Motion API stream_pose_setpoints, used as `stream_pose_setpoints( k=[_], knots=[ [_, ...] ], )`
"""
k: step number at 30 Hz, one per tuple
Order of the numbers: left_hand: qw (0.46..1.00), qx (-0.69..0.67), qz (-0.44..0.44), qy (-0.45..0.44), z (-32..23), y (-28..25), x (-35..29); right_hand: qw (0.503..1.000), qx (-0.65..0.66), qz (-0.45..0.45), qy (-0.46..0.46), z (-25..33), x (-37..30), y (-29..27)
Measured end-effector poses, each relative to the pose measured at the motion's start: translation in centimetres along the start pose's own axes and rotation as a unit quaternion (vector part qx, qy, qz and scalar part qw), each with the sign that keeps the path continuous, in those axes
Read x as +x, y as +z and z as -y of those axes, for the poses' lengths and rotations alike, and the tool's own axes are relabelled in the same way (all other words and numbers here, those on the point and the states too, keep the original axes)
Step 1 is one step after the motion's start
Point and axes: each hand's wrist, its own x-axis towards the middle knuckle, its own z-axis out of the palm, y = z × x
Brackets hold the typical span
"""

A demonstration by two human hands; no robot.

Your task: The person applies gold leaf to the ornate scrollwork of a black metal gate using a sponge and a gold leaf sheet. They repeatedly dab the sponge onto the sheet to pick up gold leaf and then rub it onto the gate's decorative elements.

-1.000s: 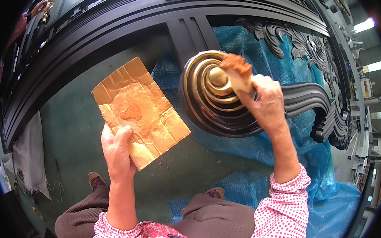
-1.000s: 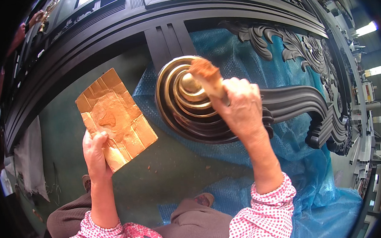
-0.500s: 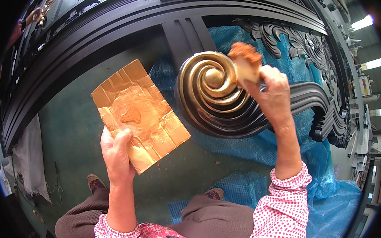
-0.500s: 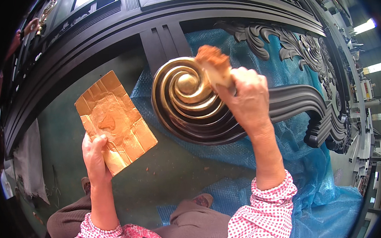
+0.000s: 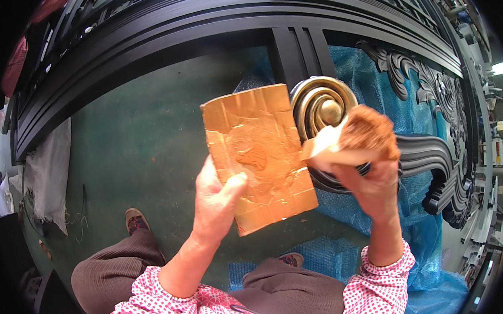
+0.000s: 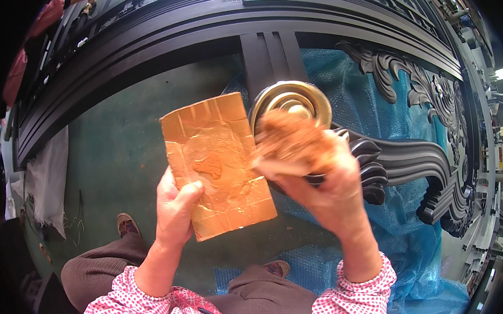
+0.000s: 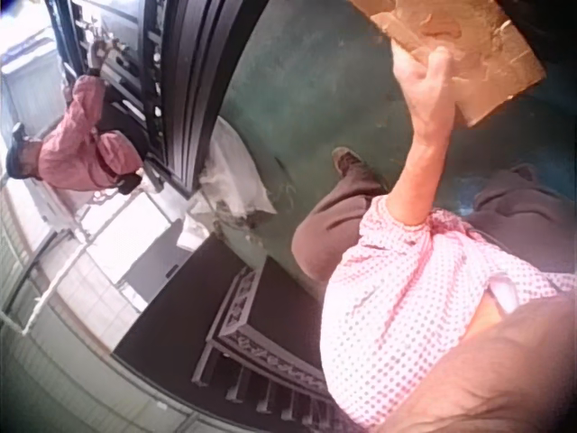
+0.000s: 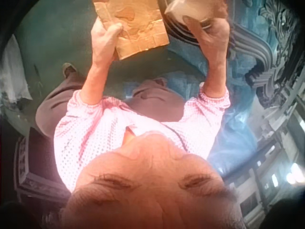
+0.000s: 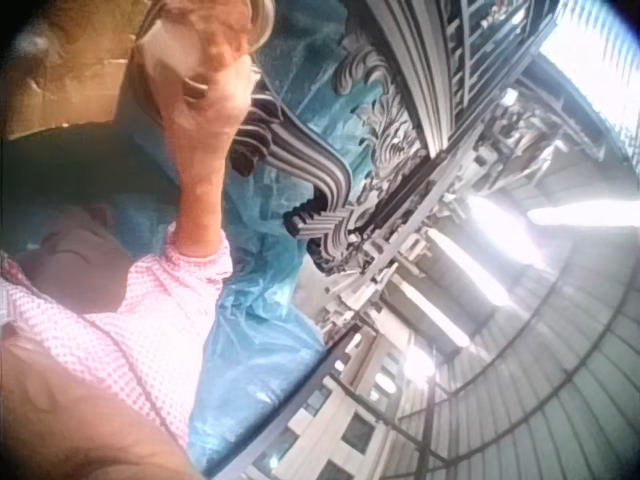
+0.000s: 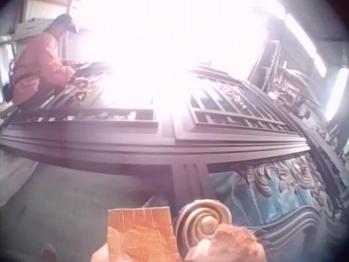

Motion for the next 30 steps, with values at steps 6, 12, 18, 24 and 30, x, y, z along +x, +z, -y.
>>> stream_pose_setpoints(
  k=[6, 12, 18, 24, 30],
  knots=[
    [1.000, 0.009, 0.025, 0.002, 0.5, 1.2, -0.5, 0.980, -0.133, 0.052, -0.142, 1.7, 1.0, 2.8],
    [1.000, 0.022, 0.006, 0.005, 0.2, 0.8, -0.5, 0.965, -0.214, 0.008, -0.149, 1.2, 0.8, 2.3],
    [0.999, 0.027, -0.040, 0.013, 0.3, 0.5, 0.0, 0.953, -0.255, 0.057, -0.152, 1.0, 0.2, 1.2],
    [0.996, -0.008, -0.081, 0.037, -0.5, -0.8, 1.1, 0.949, -0.303, -0.086, -0.010, -4.4, 0.4, -5.2],
    [0.996, 0.000, -0.081, 0.040, -0.8, -2.1, 1.2, 0.941, -0.334, -0.056, -0.006, -5.1, 1.4, -3.5]
  ],
)
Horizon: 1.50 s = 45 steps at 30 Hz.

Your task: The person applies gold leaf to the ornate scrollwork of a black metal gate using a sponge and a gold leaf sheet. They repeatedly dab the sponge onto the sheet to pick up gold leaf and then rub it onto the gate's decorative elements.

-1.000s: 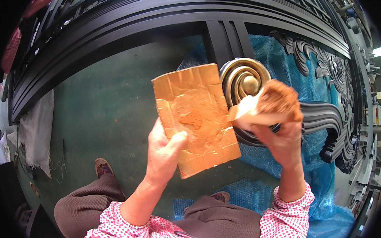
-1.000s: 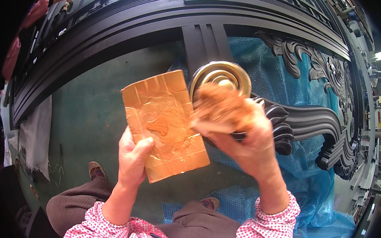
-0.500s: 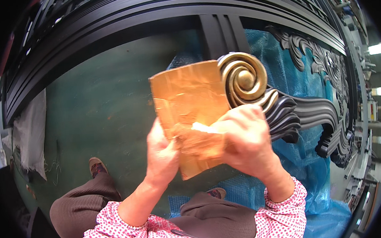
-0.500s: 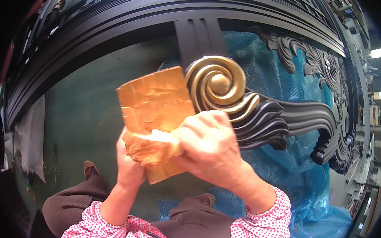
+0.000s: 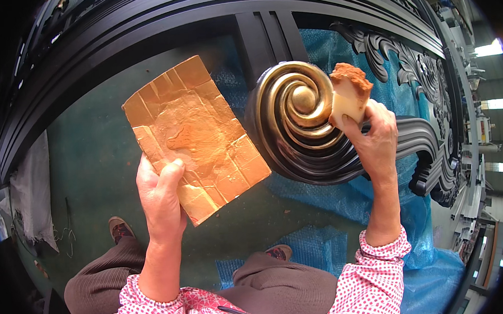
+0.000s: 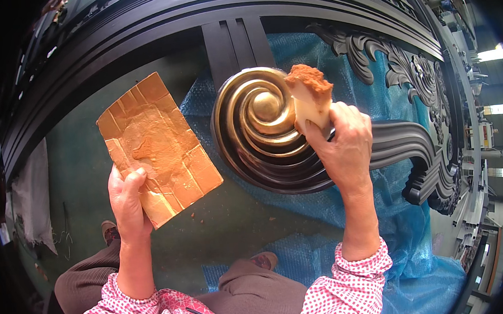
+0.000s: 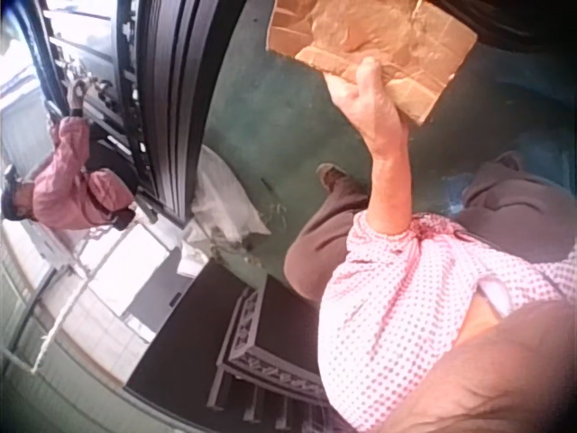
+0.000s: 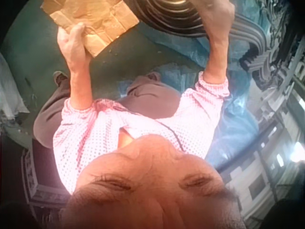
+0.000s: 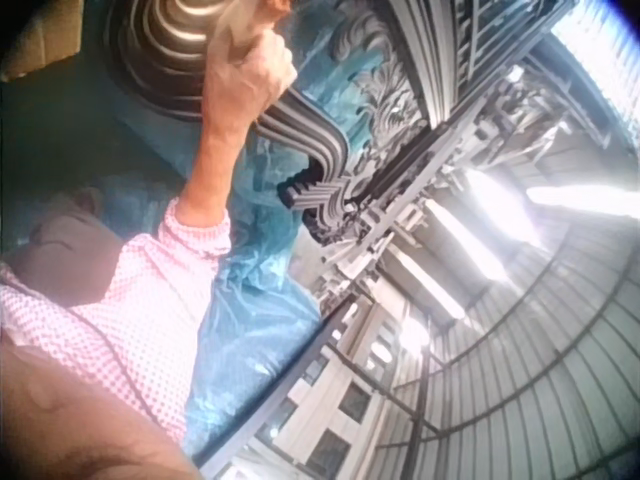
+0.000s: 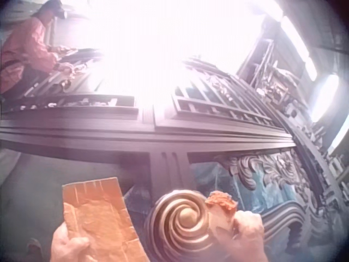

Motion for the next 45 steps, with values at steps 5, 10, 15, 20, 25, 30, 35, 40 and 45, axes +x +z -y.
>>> stream_pose_setpoints(
  k=[5, 10, 15, 20, 25, 30, 35, 40, 45],
  knots=[
    [1.000, 0.014, -0.015, -0.002, 0.1, 0.5, 0.1, 0.992, 0.110, 0.062, -0.026, 2.3, -0.3, 0.5],
    [1.000, 0.003, -0.014, -0.013, 0.0, 0.4, 0.2, 0.997, -0.038, 0.029, -0.066, 0.5, -0.2, 0.4],
    [1.000, 0.005, -0.019, -0.004, 0.0, -0.2, 0.3, 0.999, -0.038, 0.001, 0.003, -0.6, 0.5, -0.6],
    [1.000, 0.000, -0.019, -0.004, -0.1, -0.1, 0.5, 0.996, 0.043, 0.069, -0.038, 1.9, -0.6, 0.7],
    [1.000, 0.005, -0.028, -0.002, -0.1, -0.5, 0.6, 0.988, 0.137, -0.020, -0.071, 3.3, 1.2, 2.0],
    [0.999, 0.000, -0.037, 0.001, -0.3, -0.8, 0.7, 0.993, 0.064, 0.034, -0.096, 3.1, 1.2, 2.0],
    [0.999, -0.003, -0.042, 0.005, -0.5, -1.4, 0.8, 0.991, 0.129, 0.002, -0.040, 1.7, 1.0, 0.6],
    [0.999, -0.001, -0.047, 0.009, -0.3, -1.4, 0.9, 0.991, 0.089, -0.017, -0.100, 3.5, 3.0, 2.5],
    [0.999, -0.003, -0.050, 0.009, -0.2, -1.8, 0.8, 0.992, 0.042, 0.023, -0.116, 4.5, 4.9, 2.6]
  ],
)
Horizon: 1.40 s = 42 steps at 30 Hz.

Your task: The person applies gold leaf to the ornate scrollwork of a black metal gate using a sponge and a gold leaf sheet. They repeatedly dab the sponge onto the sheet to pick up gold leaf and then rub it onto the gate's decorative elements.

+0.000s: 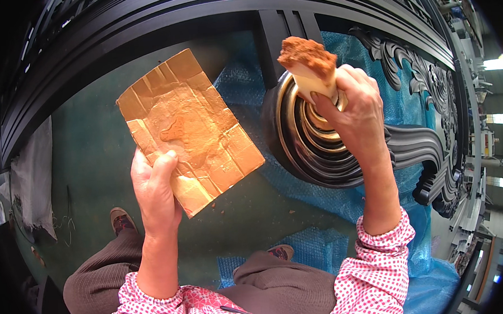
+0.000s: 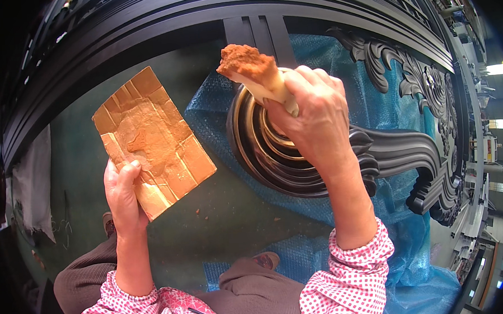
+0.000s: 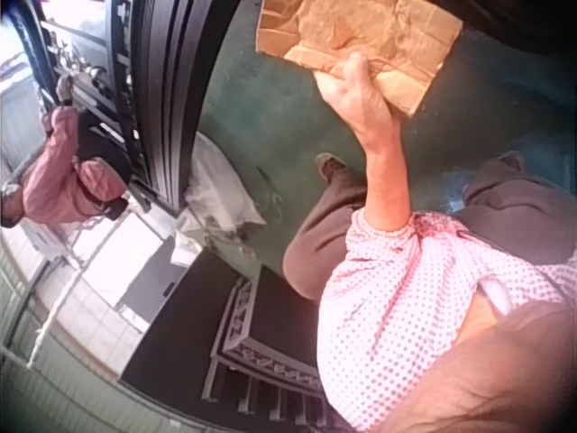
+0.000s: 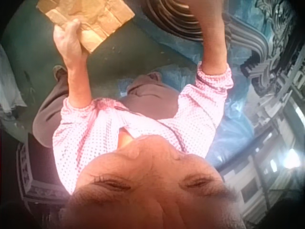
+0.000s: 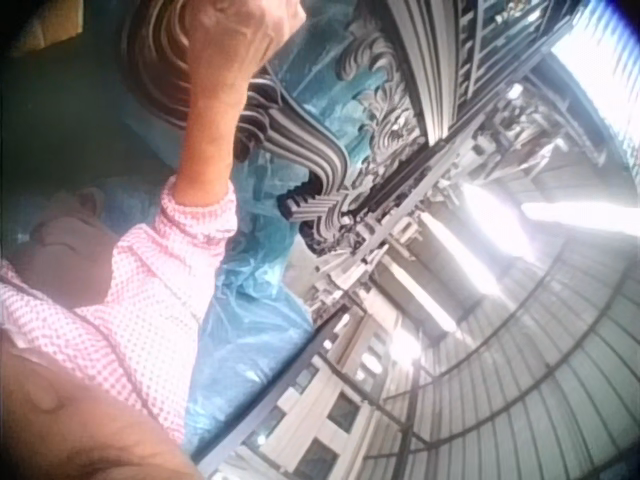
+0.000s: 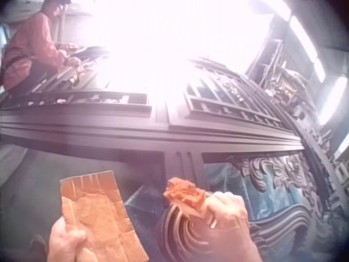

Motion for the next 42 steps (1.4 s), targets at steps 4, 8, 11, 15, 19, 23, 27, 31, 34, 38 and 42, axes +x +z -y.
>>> stream_pose_setpoints(
  k=[4, 8, 11, 15, 19, 23, 27, 31, 34, 38, 42],
  knots=[
    [1.000, -0.003, 0.001, 0.001, -0.1, 0.0, 0.0, 0.994, 0.032, 0.082, -0.057, 0.6, -0.3, 0.2],
    [1.000, -0.010, 0.001, 0.004, -0.4, -0.2, 0.1, 0.985, 0.022, 0.161, -0.058, 1.0, -3.2, -1.7],
    [1.000, -0.010, -0.008, 0.003, -0.4, 0.2, 0.1, 0.989, 0.041, 0.143, 0.028, -1.1, -4.1, -3.9],
    [1.000, 0.000, 0.000, 0.002, 0.1, -0.3, 0.2, 0.985, 0.128, -0.011, 0.112, -1.4, -2.5, -2.0],
    [1.000, -0.003, 0.000, 0.009, -0.2, 0.0, 0.2, 0.995, 0.056, -0.021, 0.081, -1.1, 0.1, -0.9],
    [1.000, -0.005, 0.001, 0.006, -0.1, -0.3, 0.2, 0.997, 0.051, 0.022, 0.054, -0.7, 0.7, 0.2],
    [1.000, -0.003, -0.012, 0.009, -0.3, -0.5, 0.2, 0.977, 0.092, 0.184, -0.047, 1.1, -0.9, -1.0],
    [1.000, 0.008, -0.011, 0.007, -0.4, -0.5, 0.2, 0.986, 0.125, 0.049, 0.099, -0.6, -0.4, -2.0],
    [1.000, -0.001, 0.001, 0.005, -0.2, -0.3, 0.3, 0.995, 0.082, 0.052, 0.036, -0.7, 0.5, -0.7],
    [1.000, -0.009, -0.005, 0.008, -0.5, -0.5, 0.3, 0.986, 0.077, 0.148, -0.003, 0.5, -1.5, -0.3],
    [1.000, -0.019, -0.007, 0.007, -0.5, -0.9, 0.2, 0.973, 0.161, 0.142, 0.086, -0.3, -2.1, -3.0]
  ],
)
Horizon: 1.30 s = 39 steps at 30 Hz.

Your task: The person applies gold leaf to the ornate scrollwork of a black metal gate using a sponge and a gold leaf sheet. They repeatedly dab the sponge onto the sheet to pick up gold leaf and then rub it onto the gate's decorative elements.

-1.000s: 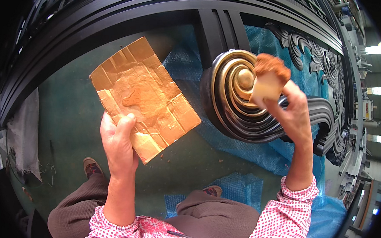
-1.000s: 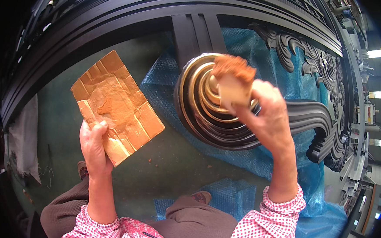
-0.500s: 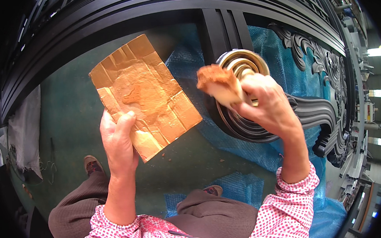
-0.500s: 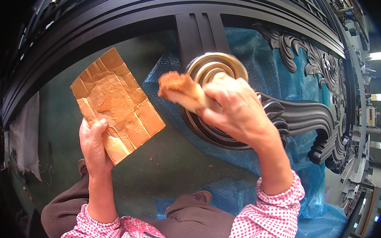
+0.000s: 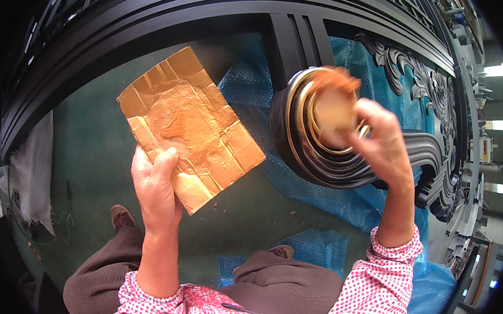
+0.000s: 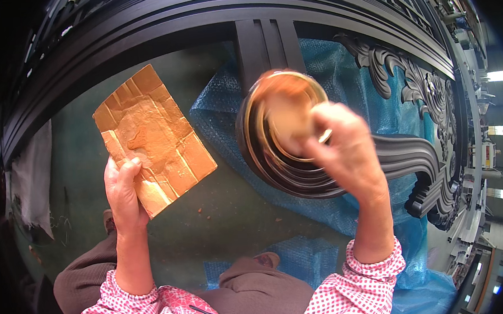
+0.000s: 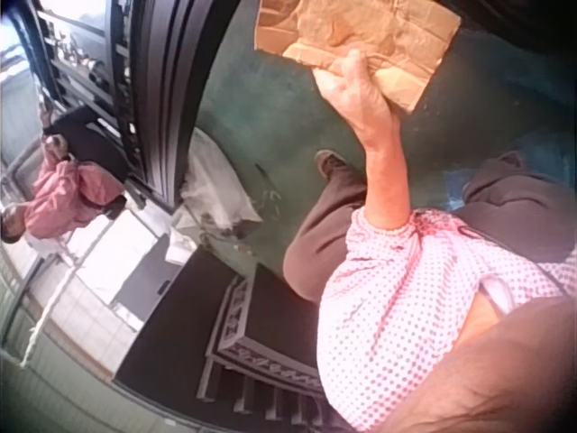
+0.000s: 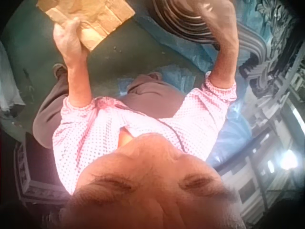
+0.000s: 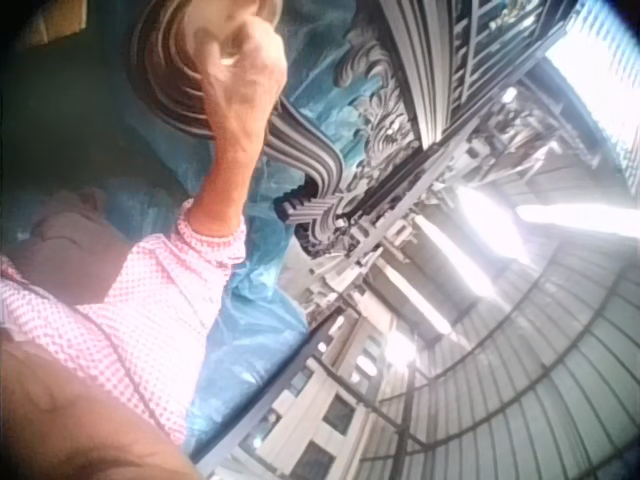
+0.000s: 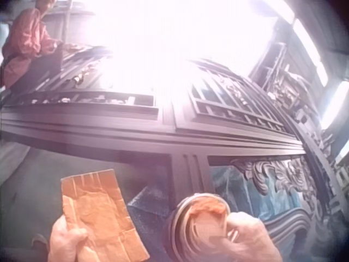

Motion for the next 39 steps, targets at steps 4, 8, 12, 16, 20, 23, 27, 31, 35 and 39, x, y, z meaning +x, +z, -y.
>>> stream_pose_setpoints(
  k=[4, 8, 12, 16, 20, 23, 27, 31, 35, 39],
  knots=[
    [1.000, 0.002, 0.007, 0.000, -0.1, -0.2, 0.0, 0.993, -0.010, -0.115, -0.010, 0.1, 1.8, 1.2],
    [1.000, -0.002, -0.002, 0.008, -0.5, 0.1, -0.2, 0.989, -0.069, -0.129, -0.033, 1.1, 3.7, 2.8],
    [1.000, -0.002, 0.005, 0.006, -0.8, 0.3, -0.1, 0.988, -0.119, -0.075, -0.065, 1.7, 3.7, 3.6],
    [1.000, -0.010, 0.004, 0.008, -0.9, -0.6, 0.2, 0.982, -0.142, 0.055, -0.115, 3.4, 0.2, 3.6],
    [1.000, -0.004, 0.005, 0.008, -0.9, -1.1, 0.6, 0.989, -0.136, 0.032, -0.040, 2.9, -2.2, 1.3],
    [1.000, -0.015, 0.014, 0.007, -0.9, -0.5, 0.7, 0.992, -0.070, -0.104, 0.025, 2.6, -0.2, 1.2],
    [1.000, -0.006, 0.001, 0.025, -1.0, 0.1, 0.7, 0.986, -0.119, -0.105, -0.050, 2.2, 2.6, 2.4],
    [1.000, -0.003, 0.017, 0.011, -0.7, -1.2, 0.7, 0.979, -0.160, -0.098, -0.082, 2.3, 3.6, 3.3],
    [1.000, 0.003, 0.011, 0.012, -1.0, -1.0, 0.8, 0.975, -0.168, -0.049, -0.136, 2.5, 2.6, 4.2],
    [1.000, 0.002, 0.008, 0.014, -0.9, -1.4, 1.1, 0.978, -0.167, 0.053, -0.114, 4.2, -0.9, 3.9]
  ],
)
